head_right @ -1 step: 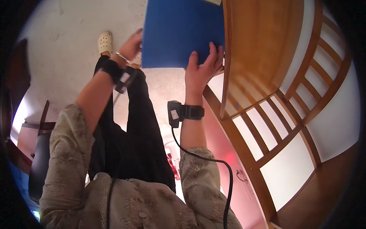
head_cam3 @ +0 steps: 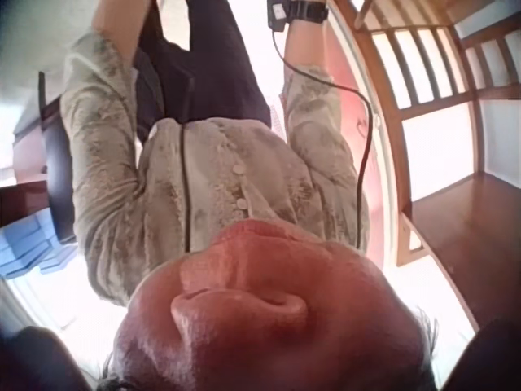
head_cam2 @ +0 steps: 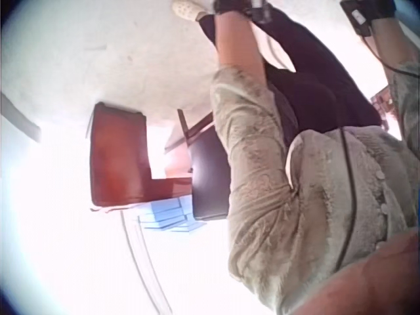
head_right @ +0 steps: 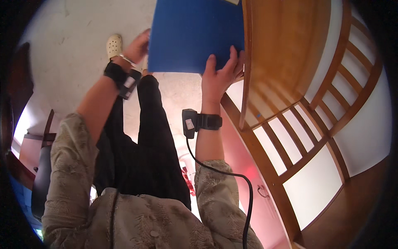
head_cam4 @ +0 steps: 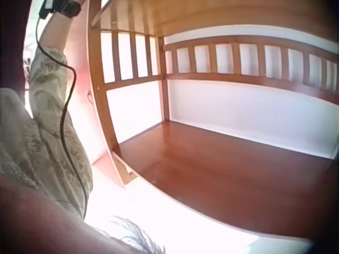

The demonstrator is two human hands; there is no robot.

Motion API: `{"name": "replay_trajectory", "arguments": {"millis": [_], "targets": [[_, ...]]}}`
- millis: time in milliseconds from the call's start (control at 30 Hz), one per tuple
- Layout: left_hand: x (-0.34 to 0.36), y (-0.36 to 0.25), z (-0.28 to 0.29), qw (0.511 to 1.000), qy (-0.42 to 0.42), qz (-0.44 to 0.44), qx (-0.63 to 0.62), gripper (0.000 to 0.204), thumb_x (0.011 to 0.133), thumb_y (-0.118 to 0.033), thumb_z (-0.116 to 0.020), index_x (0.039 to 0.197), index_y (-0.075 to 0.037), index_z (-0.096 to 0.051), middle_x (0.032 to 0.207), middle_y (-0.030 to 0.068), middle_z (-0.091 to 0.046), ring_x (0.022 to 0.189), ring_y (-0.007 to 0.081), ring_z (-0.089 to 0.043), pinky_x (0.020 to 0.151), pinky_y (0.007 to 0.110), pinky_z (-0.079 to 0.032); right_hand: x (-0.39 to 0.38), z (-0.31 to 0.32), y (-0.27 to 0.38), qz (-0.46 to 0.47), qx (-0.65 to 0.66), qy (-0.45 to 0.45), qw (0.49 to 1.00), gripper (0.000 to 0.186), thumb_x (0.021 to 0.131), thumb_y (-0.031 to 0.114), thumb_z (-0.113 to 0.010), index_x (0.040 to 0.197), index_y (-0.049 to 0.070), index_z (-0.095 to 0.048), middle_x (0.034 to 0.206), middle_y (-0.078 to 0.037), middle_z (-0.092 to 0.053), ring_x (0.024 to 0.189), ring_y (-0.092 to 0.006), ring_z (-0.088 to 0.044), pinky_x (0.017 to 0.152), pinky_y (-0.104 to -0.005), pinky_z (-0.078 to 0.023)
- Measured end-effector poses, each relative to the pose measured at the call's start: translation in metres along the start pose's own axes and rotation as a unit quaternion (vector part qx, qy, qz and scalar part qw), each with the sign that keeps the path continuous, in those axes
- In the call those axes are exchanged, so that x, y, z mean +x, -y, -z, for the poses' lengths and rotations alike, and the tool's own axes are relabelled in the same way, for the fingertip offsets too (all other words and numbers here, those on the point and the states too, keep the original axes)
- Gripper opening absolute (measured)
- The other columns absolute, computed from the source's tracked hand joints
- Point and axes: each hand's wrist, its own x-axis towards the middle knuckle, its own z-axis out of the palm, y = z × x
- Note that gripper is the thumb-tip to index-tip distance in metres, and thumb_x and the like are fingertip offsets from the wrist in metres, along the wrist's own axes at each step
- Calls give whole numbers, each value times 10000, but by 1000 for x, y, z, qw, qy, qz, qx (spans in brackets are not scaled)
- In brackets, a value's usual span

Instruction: Organizing folders on a desk and wiping a wooden shelf with a cloth.

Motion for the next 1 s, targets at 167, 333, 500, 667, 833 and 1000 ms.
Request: {"name": "replay_trajectory", "arguments": {"millis": [167,333,500,667,833,1000], "targets": [[-6,-65,49,998,-16,18,-51,577,914,-559,-482,1306,-137,-516,1220,43,-569,1111,160,-518,901,384,-462,5,-12,5,-228,335,101,909,756,837,362,-673,1415,14,-332,1408,-184,-392,1298,-309,-380,1086,-393,-287],[-2,-102,34,992,119,-29,-32,715,959,-517,-435,1506,-160,-143,1474,98,-368,1343,259,-351,1114,406,-288,5,-29,15,-311,437,158,829,863,825,489,-654,1426,-23,-305,1395,-182,-414,1270,-281,-420,1071,-359,-305],[5,-107,31,989,138,-35,-36,642,974,-491,-422,1469,-100,-299,1439,83,-418,1300,179,-418,1083,338,-348,17,-30,23,-346,503,156,776,875,825,565,-595,1444,27,-290,1384,-167,-421,1272,-282,-419,1042,-372,-366],[12,-107,26,993,103,16,-59,630,981,-513,-383,1455,-102,-332,1394,95,-472,1245,185,-480,1044,322,-396,29,-24,31,-358,544,177,738,834,854,640,-502,1458,114,-269,1449,-146,-354,1322,-291,-383,1061,-404,-379],[19,-101,26,992,119,-12,-40,649,974,-542,-371,1438,-88,-363,1368,112,-494,1216,182,-504,1013,317,-427,27,-32,25,-329,570,152,738,877,824,691,-510,1454,126,-281,1432,-130,-384,1299,-290,-413,1032,-398,-414],[8,-120,17,992,83,-85,42,673,974,-551,-357,1452,-77,-331,1387,114,-473,1239,190,-484,1028,320,-412,19,-37,13,-328,582,171,724,882,829,711,-486,1453,119,-287,1431,-120,-386,1286,-279,-423,1028,-395,-413]]}}
